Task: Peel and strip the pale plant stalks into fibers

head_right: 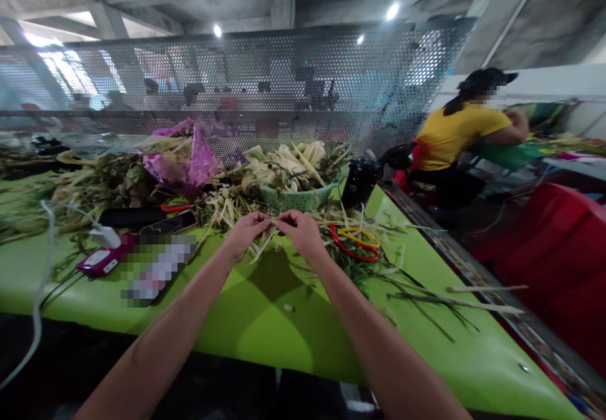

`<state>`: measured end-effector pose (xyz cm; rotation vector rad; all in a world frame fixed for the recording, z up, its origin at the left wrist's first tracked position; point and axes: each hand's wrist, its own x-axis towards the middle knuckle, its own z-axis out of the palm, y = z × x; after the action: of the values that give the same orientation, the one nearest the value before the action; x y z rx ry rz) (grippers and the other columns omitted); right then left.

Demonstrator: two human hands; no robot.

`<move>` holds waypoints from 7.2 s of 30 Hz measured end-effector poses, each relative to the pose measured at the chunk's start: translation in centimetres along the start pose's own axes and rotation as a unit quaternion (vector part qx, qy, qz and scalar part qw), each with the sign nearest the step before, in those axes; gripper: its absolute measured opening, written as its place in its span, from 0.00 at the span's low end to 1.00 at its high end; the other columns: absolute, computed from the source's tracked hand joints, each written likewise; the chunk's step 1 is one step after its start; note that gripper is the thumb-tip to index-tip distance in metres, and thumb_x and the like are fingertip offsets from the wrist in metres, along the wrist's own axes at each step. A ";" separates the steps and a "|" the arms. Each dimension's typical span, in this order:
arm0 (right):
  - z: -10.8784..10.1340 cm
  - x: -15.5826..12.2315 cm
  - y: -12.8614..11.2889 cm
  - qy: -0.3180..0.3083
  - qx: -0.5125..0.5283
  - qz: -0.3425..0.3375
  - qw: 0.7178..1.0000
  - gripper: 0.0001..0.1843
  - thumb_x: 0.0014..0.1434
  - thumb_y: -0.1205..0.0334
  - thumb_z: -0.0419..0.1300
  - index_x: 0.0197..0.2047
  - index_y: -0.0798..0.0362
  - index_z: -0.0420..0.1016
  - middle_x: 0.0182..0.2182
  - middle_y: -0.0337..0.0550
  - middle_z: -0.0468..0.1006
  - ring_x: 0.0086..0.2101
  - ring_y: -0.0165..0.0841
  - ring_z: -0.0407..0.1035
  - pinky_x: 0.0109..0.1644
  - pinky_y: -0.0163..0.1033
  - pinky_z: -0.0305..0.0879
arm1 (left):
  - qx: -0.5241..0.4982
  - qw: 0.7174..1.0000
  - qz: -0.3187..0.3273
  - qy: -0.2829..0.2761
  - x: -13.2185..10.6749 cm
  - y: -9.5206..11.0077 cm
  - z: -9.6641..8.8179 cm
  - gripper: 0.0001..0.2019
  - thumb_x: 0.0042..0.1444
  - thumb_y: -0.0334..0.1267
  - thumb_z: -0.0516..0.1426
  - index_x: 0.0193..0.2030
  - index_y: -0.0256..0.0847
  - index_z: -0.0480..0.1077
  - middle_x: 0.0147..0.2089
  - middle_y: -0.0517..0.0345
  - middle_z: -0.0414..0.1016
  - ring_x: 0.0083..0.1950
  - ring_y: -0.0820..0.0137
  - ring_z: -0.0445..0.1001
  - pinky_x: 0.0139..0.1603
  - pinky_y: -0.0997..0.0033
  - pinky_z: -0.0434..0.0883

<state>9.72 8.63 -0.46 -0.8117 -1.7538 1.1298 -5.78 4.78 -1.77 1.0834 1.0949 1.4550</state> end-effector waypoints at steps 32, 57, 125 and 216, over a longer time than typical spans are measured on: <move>0.2 0.1 0.2 0.015 0.012 -0.003 1.000 0.13 0.42 0.56 0.68 0.31 0.54 0.75 0.26 0.40 0.77 0.28 0.31 0.69 0.35 0.38 0.67 | -0.030 0.999 -0.018 -0.035 -0.6 0.4 -0.1 0.16 0.42 0.41 0.65 0.35 0.36 0.69 0.28 0.62 0.70 0.27 0.78 0.66 0.29 0.78 0.61; 0.2 0.2 0.4 -0.004 0.031 0.017 0.999 0.11 0.44 0.59 0.67 0.30 0.55 0.74 0.24 0.37 0.74 0.26 0.29 0.66 0.34 0.36 0.64 | 0.017 1.000 0.021 -0.010 0.0 -0.2 -0.2 0.13 0.42 0.35 0.65 0.35 0.35 0.70 0.30 0.60 0.72 0.31 0.76 0.69 0.36 0.73 0.66; 0.1 -0.6 -0.9 0.019 -0.223 -0.173 0.959 0.06 0.53 0.66 0.58 0.32 0.52 0.77 0.31 0.43 0.79 0.33 0.35 0.72 0.40 0.39 0.65 | -0.017 0.997 -0.034 -0.064 -0.3 0.7 -1.0 0.18 0.39 0.41 0.68 0.33 0.33 0.71 0.30 0.58 0.73 0.29 0.75 0.73 0.39 0.69 0.71; -9.5 -5.1 -0.8 0.031 -0.536 0.048 0.842 0.20 0.54 0.55 0.57 0.49 0.49 0.74 0.40 0.45 0.81 0.38 0.43 0.75 0.37 0.40 0.67 | -0.168 0.985 -0.020 -0.026 -1.8 2.1 0.2 0.11 0.45 0.38 0.63 0.32 0.37 0.66 0.31 0.56 0.74 0.32 0.73 0.73 0.36 0.72 0.67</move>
<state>20.43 7.32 0.63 -1.5636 -2.2677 0.0427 -5.73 2.79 0.21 0.8479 0.7937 1.5058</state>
